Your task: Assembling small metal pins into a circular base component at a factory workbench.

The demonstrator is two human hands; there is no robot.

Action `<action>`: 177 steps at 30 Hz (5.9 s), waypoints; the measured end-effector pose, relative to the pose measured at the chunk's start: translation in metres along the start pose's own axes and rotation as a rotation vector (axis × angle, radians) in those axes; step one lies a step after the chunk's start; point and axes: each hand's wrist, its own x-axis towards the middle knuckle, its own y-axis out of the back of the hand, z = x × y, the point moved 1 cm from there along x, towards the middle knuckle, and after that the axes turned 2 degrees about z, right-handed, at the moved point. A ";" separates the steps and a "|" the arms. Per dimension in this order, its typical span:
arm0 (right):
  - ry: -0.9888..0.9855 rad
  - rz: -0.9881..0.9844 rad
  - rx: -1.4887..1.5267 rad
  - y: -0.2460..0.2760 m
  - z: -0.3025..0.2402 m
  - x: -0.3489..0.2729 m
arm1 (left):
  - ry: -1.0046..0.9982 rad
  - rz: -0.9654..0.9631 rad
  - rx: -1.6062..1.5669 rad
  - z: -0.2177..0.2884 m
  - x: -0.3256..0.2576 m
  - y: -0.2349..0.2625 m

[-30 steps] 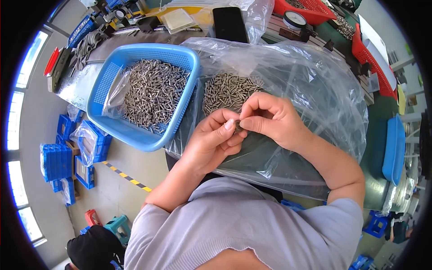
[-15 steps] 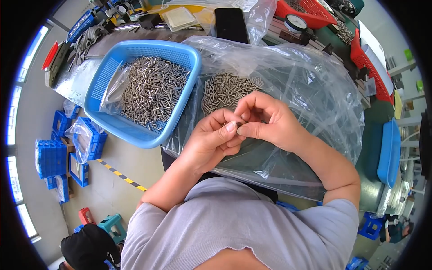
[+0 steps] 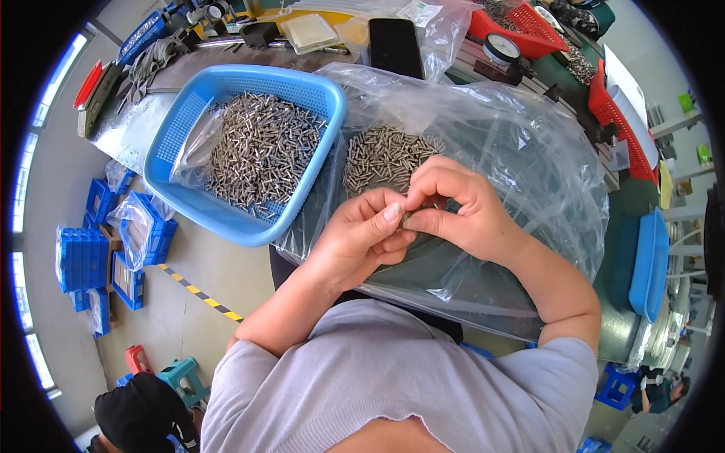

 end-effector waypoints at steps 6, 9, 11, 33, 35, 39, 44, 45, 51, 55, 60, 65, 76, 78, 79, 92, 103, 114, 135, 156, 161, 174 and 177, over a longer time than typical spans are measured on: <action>0.021 0.113 -0.068 0.000 -0.006 -0.002 | -0.040 0.032 0.010 -0.002 0.001 -0.001; 0.078 0.021 -0.053 0.008 -0.005 0.000 | -0.121 0.086 -0.050 -0.001 0.002 0.000; -0.055 0.135 -0.099 0.016 -0.006 0.001 | -0.125 0.078 -0.066 0.001 0.002 0.001; -0.175 0.074 -0.269 0.012 -0.003 0.002 | -0.104 0.031 -0.104 0.000 0.001 0.006; -0.298 0.068 -0.053 0.010 -0.010 0.000 | -0.089 0.013 -0.093 0.001 0.001 0.005; -0.267 0.020 0.071 0.005 -0.015 -0.002 | -0.073 0.028 -0.022 0.001 0.000 0.000; -0.204 0.028 0.062 0.000 -0.014 -0.004 | -0.071 0.066 -0.010 0.000 0.000 -0.003; -0.206 0.029 0.036 -0.001 -0.014 -0.004 | -0.071 0.076 -0.013 0.000 0.000 -0.003; -0.131 0.041 0.020 -0.005 -0.009 -0.002 | -0.056 0.045 -0.001 -0.001 0.001 -0.001; 0.010 0.019 -0.070 -0.003 -0.007 0.000 | -0.035 0.023 0.008 -0.001 0.001 0.002; -0.005 0.029 -0.081 0.001 -0.007 -0.001 | -0.007 0.067 -0.022 0.000 -0.001 -0.005; 0.035 0.051 -0.122 0.001 -0.009 -0.002 | -0.097 0.058 0.008 -0.004 0.000 -0.001; 0.010 0.182 -0.452 0.010 0.017 0.000 | -0.176 0.034 -0.173 -0.001 0.004 0.007; 0.212 0.129 -0.637 0.005 0.019 0.002 | -0.178 0.034 -0.194 -0.001 0.004 0.007; 0.205 0.119 -0.654 0.003 0.017 0.003 | -0.186 0.031 -0.216 -0.001 0.004 0.008; -0.162 0.118 -0.078 0.008 -0.005 0.001 | -0.125 0.026 -0.072 0.000 0.000 0.005; -0.043 0.087 -0.097 -0.004 -0.012 -0.001 | -0.092 0.083 -0.022 -0.001 0.000 -0.001; 0.076 0.099 -0.180 -0.005 -0.011 -0.001 | -0.078 0.078 0.015 0.000 0.001 -0.003; -0.062 0.041 -0.081 -0.004 -0.009 -0.002 | -0.073 0.120 0.007 0.000 0.000 -0.002; -0.308 -0.015 0.266 -0.007 -0.005 0.004 | -0.044 -0.032 -0.001 -0.002 -0.001 0.006; 0.176 0.075 -0.211 -0.006 -0.002 0.003 | -0.014 0.012 0.001 0.000 0.000 0.003; -0.100 0.186 -0.193 0.022 -0.009 0.005 | -0.175 0.058 -0.074 -0.002 0.003 0.003; 0.016 -0.055 -0.681 0.035 -0.003 0.001 | -0.184 0.029 -0.108 -0.002 0.004 0.006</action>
